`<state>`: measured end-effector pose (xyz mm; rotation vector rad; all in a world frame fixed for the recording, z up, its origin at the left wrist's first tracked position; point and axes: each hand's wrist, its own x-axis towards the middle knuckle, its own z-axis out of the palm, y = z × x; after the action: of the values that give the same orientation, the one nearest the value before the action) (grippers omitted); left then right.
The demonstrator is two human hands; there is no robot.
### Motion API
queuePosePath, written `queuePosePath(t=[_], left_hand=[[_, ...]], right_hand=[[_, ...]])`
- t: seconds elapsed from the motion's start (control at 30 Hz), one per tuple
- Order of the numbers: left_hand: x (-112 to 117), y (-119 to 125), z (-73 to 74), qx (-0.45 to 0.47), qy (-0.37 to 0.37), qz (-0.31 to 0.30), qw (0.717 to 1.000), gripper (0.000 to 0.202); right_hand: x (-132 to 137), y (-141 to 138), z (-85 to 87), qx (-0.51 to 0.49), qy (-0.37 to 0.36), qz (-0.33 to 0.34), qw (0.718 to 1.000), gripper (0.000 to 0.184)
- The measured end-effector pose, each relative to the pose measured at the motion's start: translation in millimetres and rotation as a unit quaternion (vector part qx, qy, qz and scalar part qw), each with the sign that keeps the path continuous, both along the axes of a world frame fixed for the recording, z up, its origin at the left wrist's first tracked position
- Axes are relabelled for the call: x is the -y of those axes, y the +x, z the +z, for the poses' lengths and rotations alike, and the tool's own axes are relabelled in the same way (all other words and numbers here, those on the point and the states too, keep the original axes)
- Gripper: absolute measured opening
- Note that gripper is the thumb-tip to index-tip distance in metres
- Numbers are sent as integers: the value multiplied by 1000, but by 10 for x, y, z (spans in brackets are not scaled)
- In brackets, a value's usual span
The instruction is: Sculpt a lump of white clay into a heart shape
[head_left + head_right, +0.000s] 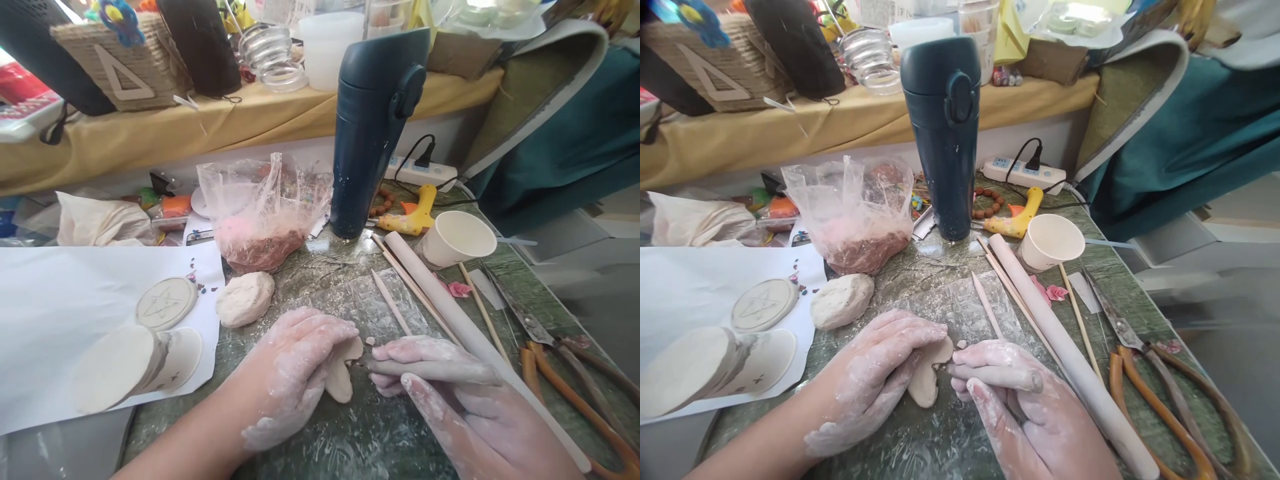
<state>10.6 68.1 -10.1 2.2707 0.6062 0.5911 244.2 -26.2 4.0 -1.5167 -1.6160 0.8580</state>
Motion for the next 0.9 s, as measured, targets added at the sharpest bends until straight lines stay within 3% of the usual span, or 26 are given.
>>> queuePosePath(t=[0.23,0.63,0.9], left_hand=[[-20,39,0,24,-5,16,1000,35],[-27,49,1,29,-4,18,999,39],[-32,53,3,31,1,20,999,38]], right_hand=[[16,-21,-63,-6,3,16,1000,22],[-37,-39,-47,-63,-14,-32,997,16],[-48,-91,-74,-55,-39,-24,997,18]])
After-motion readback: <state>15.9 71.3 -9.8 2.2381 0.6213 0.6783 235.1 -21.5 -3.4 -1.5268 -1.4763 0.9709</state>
